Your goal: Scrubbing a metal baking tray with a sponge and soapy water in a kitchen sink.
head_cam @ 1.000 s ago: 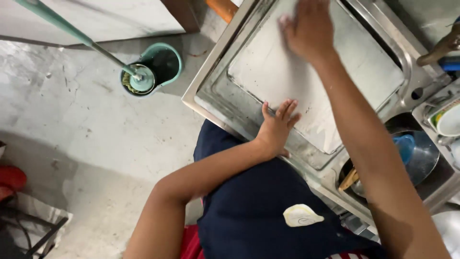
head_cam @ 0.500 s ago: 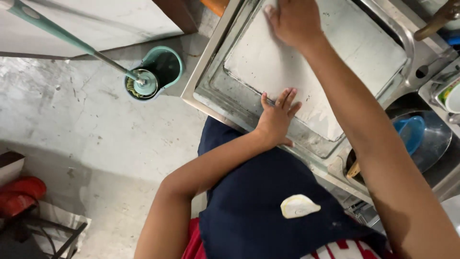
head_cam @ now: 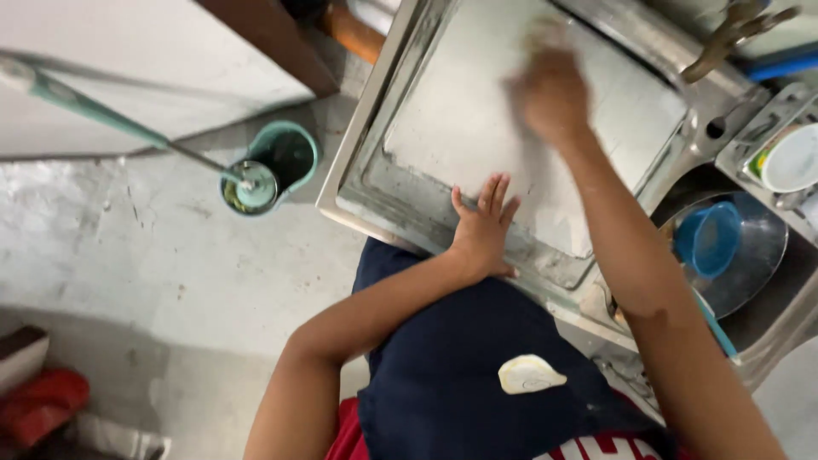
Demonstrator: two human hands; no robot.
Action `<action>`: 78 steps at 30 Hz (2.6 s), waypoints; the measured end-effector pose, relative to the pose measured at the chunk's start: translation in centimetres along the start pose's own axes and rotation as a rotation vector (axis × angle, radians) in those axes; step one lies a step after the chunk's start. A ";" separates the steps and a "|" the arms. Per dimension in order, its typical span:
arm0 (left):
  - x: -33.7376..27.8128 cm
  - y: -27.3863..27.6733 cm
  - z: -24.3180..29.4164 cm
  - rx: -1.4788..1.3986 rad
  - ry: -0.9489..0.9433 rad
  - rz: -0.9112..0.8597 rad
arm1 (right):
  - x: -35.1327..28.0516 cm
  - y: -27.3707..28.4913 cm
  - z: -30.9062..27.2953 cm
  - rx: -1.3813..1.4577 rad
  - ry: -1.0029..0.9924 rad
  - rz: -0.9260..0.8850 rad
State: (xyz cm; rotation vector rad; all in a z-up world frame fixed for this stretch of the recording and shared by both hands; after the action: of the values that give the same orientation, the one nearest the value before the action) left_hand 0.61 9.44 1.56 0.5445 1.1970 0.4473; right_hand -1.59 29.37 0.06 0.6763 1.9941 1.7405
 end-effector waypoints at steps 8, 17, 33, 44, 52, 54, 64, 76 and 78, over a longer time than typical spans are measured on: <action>2.1 -1.1 0.8 -0.174 -0.051 -0.151 | -20.4 -0.2 8.6 -0.241 -0.564 0.150; 10.5 10.1 -12.0 -0.399 0.094 0.556 | -32.5 3.2 9.3 0.388 -0.972 0.484; 15.6 21.4 -12.2 0.281 -0.245 0.706 | -32.8 -3.1 9.6 0.832 -1.270 0.094; 11.8 25.1 -14.9 -0.021 -0.630 0.648 | -31.2 -1.6 8.5 1.298 -1.168 0.418; -2.7 27.9 -15.0 0.089 -0.259 0.577 | -26.8 2.4 3.8 1.564 -1.020 0.381; -4.0 27.8 -14.8 0.104 -0.178 0.539 | -26.9 2.0 3.0 1.575 -1.016 0.358; -12.3 28.9 -8.2 -0.018 -0.313 0.603 | -31.0 2.1 1.8 1.750 -1.077 0.568; -15.6 14.3 -3.6 0.252 -0.827 1.152 | -33.4 1.0 9.1 1.512 -0.791 0.591; -13.0 10.4 -4.9 0.229 -0.818 1.176 | -33.4 -0.9 10.7 1.528 -0.727 0.650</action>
State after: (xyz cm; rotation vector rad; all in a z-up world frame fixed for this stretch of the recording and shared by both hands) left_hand -8.49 10.71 16.27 1.4621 0.0272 0.9470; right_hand 31.42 17.70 -2.72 2.1269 2.2483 -0.3385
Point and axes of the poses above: each hand's wrist, its own x-axis towards the middle knuckle, its own y-axis out of the back of the hand, z = x × y, the point moved 10 cm from there along x, towards the middle knuckle, and after that the axes turned 13 degrees about -z, right-handed, at the moved point
